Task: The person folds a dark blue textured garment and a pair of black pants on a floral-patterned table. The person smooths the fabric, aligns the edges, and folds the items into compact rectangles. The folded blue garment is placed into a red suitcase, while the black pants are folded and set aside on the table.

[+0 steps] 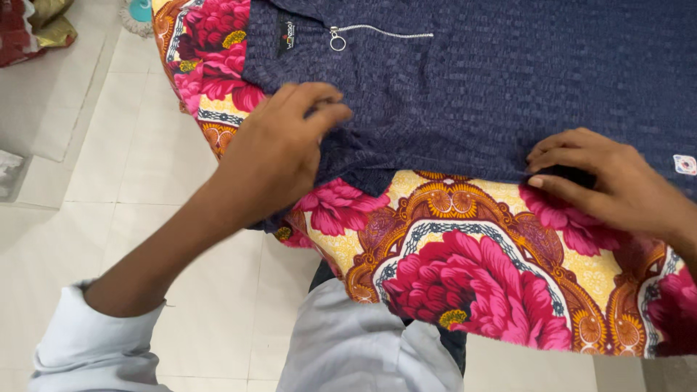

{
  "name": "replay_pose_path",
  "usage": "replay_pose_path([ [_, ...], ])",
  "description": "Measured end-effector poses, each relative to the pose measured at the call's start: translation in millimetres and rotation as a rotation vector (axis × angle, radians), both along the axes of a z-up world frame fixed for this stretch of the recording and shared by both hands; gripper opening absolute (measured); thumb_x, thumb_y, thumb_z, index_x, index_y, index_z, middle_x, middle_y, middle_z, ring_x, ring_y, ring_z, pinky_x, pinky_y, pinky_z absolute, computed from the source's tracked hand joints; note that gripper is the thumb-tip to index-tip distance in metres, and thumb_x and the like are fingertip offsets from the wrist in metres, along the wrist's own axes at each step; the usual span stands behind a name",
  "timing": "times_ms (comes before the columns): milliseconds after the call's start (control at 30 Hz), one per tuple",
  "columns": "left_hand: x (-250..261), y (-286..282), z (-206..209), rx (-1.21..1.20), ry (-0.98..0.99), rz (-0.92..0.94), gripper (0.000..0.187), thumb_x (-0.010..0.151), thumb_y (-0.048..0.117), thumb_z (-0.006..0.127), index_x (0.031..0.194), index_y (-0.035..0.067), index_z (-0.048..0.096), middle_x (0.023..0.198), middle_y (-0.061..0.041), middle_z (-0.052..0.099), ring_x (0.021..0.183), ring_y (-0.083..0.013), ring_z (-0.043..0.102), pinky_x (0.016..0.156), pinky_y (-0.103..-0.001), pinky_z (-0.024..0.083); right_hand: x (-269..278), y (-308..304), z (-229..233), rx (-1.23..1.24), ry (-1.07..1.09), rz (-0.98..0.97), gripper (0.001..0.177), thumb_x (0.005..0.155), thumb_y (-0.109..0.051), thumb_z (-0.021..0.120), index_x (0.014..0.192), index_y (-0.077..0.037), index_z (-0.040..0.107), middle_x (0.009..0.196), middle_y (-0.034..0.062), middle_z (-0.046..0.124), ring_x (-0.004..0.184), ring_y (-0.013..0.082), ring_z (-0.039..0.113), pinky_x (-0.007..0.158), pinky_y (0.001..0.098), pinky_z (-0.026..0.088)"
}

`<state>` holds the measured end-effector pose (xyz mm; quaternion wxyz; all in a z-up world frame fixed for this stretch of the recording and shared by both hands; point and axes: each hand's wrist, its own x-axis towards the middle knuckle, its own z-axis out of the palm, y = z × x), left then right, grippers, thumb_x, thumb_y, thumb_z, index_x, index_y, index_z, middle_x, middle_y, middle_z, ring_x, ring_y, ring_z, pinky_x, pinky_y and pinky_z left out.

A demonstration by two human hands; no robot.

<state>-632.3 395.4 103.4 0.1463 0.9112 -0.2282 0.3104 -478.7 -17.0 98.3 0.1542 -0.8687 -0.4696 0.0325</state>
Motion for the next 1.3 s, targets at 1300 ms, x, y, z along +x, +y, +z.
replay_pose_path([
  [1300,68.1,-84.6,4.8,0.250,-0.041,-0.068,0.008,0.099,0.013,0.065,0.099,0.008,0.070,0.089,-0.009,0.067,0.076,-0.0295,0.065,0.070,-0.042,0.051,-37.7,-154.6,-22.6,-0.162,-0.738,-0.414,0.016,0.098,-0.007,0.073,0.114,-0.007,0.075,0.115,0.0041,0.073,0.109,0.0193,0.067,0.097,0.0343,0.048],
])
